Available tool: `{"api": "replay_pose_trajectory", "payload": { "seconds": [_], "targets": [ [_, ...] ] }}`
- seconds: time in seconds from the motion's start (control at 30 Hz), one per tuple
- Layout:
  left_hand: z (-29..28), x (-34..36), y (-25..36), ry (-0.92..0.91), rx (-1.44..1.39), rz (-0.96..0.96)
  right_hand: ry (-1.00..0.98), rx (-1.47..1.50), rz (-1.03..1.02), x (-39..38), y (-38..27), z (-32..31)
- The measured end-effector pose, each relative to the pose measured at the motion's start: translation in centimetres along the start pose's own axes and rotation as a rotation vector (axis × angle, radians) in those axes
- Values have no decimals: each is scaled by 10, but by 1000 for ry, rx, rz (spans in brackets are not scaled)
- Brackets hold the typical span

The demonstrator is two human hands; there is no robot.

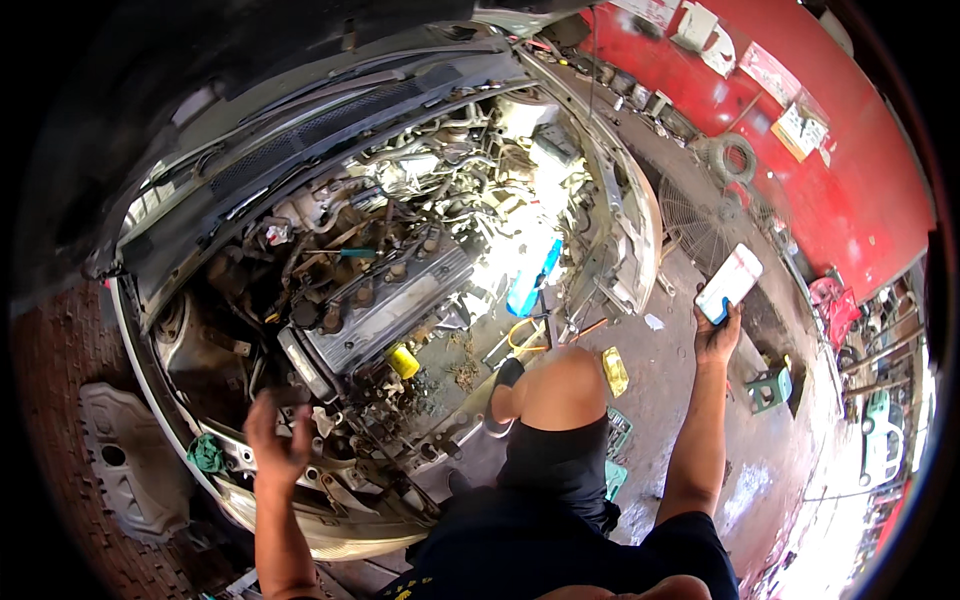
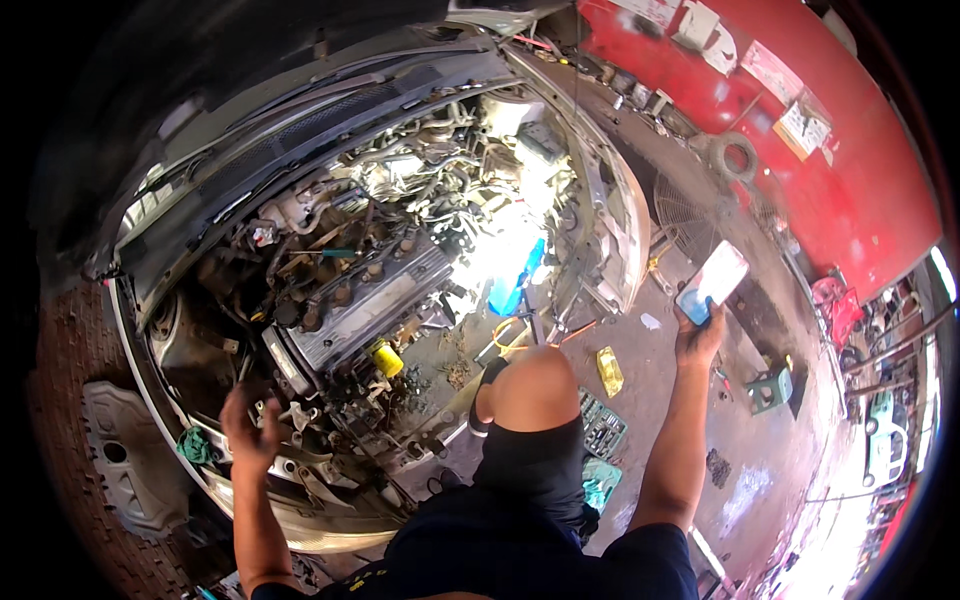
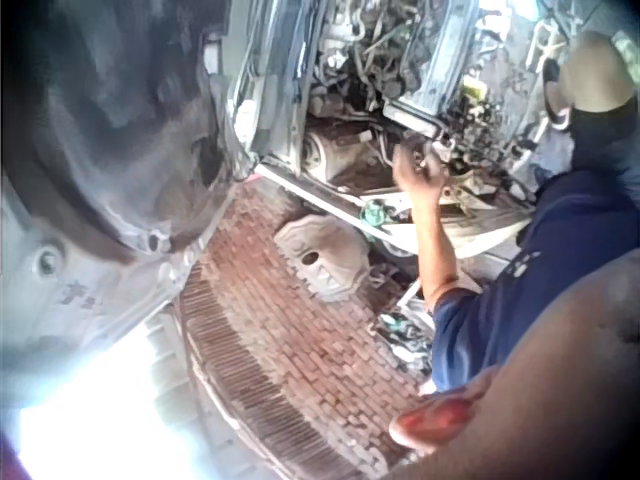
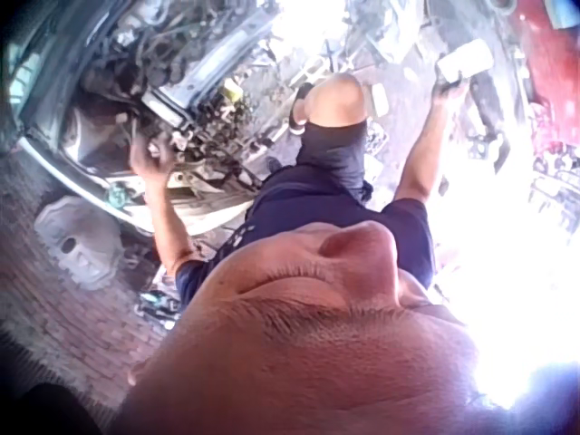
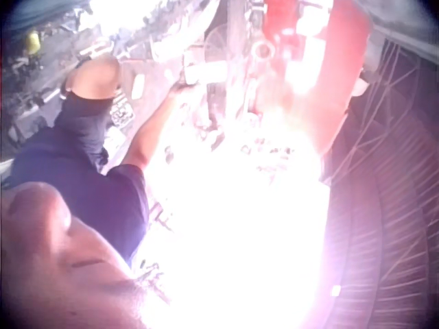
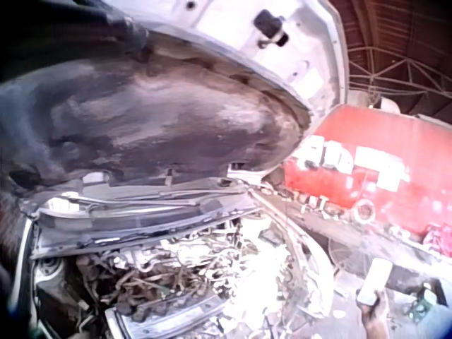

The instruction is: The person works on a car engine with the hood open, using a ratchet and socket to loosen and remove bolts from the engine bay. They handle a rag and a smartphone briefly, then continue using the ratchet on various bolts before walking away from the vehicle.

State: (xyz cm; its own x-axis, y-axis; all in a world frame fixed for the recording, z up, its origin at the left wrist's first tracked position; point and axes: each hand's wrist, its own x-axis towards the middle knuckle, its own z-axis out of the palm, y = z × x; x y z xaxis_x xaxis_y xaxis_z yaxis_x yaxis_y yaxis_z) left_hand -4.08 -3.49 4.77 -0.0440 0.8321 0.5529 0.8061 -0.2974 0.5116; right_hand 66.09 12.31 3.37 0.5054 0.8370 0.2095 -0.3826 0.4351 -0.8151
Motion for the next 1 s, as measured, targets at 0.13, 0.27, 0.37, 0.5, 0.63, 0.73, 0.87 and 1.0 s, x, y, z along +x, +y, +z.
{"api": "replay_pose_trajectory", "payload": {
  "seconds": [0.13,0.27,0.37,0.5,0.63,0.73,0.87,1.0],
  "targets": [
    [-39,-59,-59,376,388,-96,-48,-67,-102,2,-9,0],
    [-80,-93,-88,223,-1,-568,-59,-77,-164,-8,-4,11],
    [-87,-115,-99,205,24,-476,41,-30,-167,-9,5,10],
    [-82,-137,-107,168,12,-486,159,80,-131,-11,10,19],
    [-73,-143,-114,217,88,-375,226,85,-87,-13,12,20],
    [-72,-135,-102,222,244,-255,243,10,-88,-25,3,29],
    [-72,-134,-93,260,241,-238,197,-106,-59,-32,-4,26],
    [-72,-135,-92,264,222,-250,105,-179,-67,-38,2,17]
  ]
}}
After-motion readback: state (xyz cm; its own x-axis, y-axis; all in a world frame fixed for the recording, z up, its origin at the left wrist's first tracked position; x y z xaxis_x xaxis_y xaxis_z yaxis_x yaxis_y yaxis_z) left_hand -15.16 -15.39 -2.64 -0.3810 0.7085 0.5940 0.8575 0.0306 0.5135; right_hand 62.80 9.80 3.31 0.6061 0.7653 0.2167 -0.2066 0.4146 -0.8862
